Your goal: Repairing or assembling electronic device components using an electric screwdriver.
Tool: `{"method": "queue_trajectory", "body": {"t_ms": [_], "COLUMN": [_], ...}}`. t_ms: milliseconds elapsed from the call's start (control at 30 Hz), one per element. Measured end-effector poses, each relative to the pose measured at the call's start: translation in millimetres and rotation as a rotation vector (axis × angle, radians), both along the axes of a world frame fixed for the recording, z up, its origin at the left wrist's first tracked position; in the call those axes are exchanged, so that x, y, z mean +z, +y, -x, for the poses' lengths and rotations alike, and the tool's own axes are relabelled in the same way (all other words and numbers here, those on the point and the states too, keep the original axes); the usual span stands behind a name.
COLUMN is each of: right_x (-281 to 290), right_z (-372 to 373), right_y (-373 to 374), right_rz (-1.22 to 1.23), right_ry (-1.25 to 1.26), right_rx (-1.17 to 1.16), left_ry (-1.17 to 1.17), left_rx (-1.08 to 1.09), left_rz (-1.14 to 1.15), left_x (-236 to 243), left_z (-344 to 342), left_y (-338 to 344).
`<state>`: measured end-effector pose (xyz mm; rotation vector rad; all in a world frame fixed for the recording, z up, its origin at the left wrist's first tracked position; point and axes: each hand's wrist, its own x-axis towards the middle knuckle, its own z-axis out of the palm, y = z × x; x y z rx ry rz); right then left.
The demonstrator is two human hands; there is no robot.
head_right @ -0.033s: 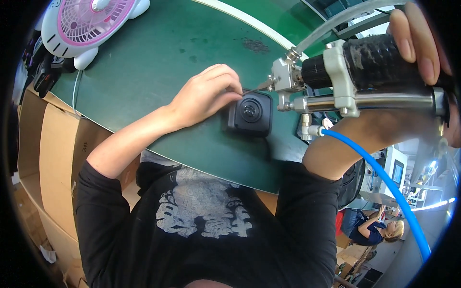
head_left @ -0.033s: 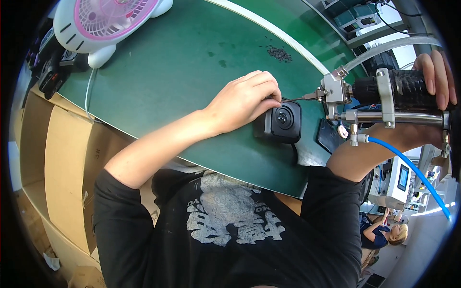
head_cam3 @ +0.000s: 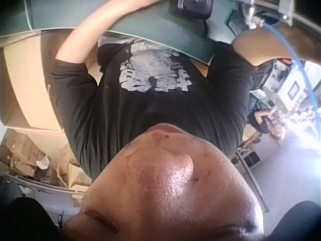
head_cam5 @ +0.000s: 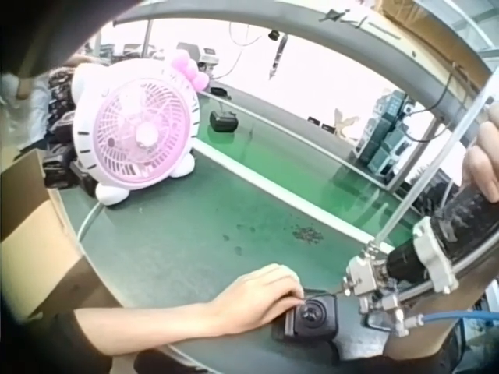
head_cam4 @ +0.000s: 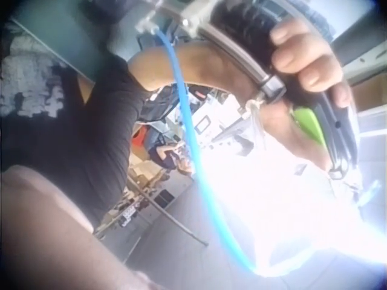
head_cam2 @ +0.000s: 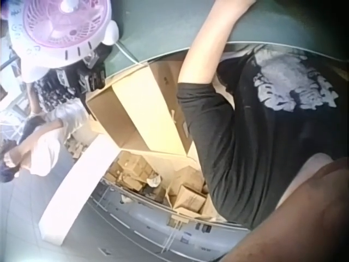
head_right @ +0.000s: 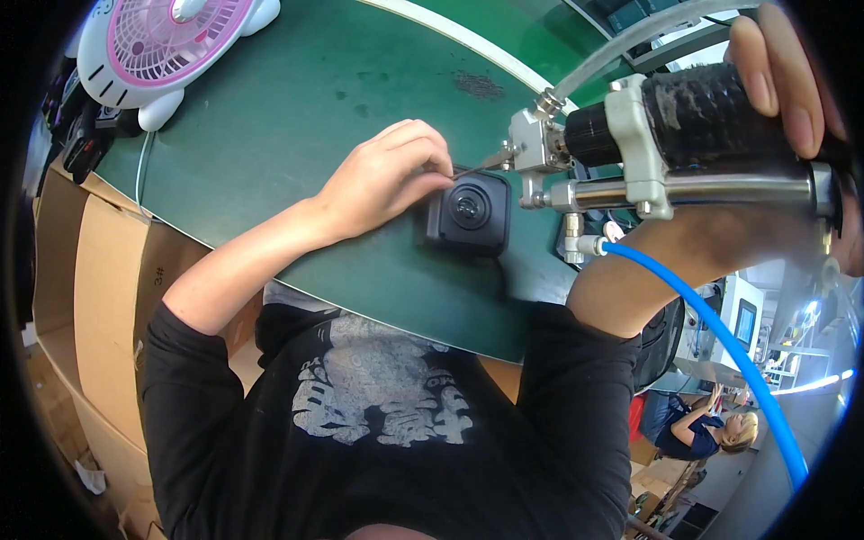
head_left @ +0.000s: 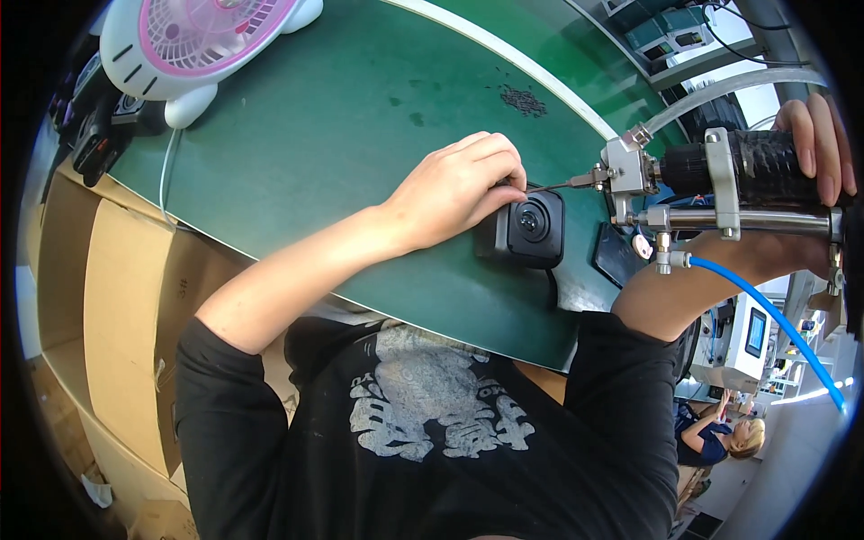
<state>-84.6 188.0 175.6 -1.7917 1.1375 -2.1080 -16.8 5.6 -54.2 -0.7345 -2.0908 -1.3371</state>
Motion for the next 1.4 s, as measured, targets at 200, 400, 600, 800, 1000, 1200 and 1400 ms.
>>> {"method": "queue_trajectory", "body": {"t_ms": [200,400,600,800,1000,1200,1400], "right_x": [0,-7,0,4,-5,-29,-32], "right_z": [4,1,11,32,31,7,15], "right_y": [14,15,36,52,42,-6,-13], "right_rz": [-0.041,-0.084,-0.112,-0.169,-0.226,-0.300,-0.312], "right_ry": [-0.039,-0.083,-0.116,-0.154,-0.197,-0.248,-0.143], "right_rx": [-0.012,-0.017,-0.018,-0.021,-0.015,0.020,0.130], "left_ry": [-0.015,0.000,-0.055,-0.324,-0.413,-0.398,-0.366], "left_rx": [-0.043,-0.054,-0.061,-0.103,-0.172,-0.131,-0.121], "left_rz": [0.007,-0.001,0.029,0.174,0.151,0.168,0.173], "left_x": [-3,-6,1,-9,-7,-7,-11], "left_z": [0,-1,-3,-4,-7,-7,-7], "left_y": [1,3,1,-4,-5,2,4]}}
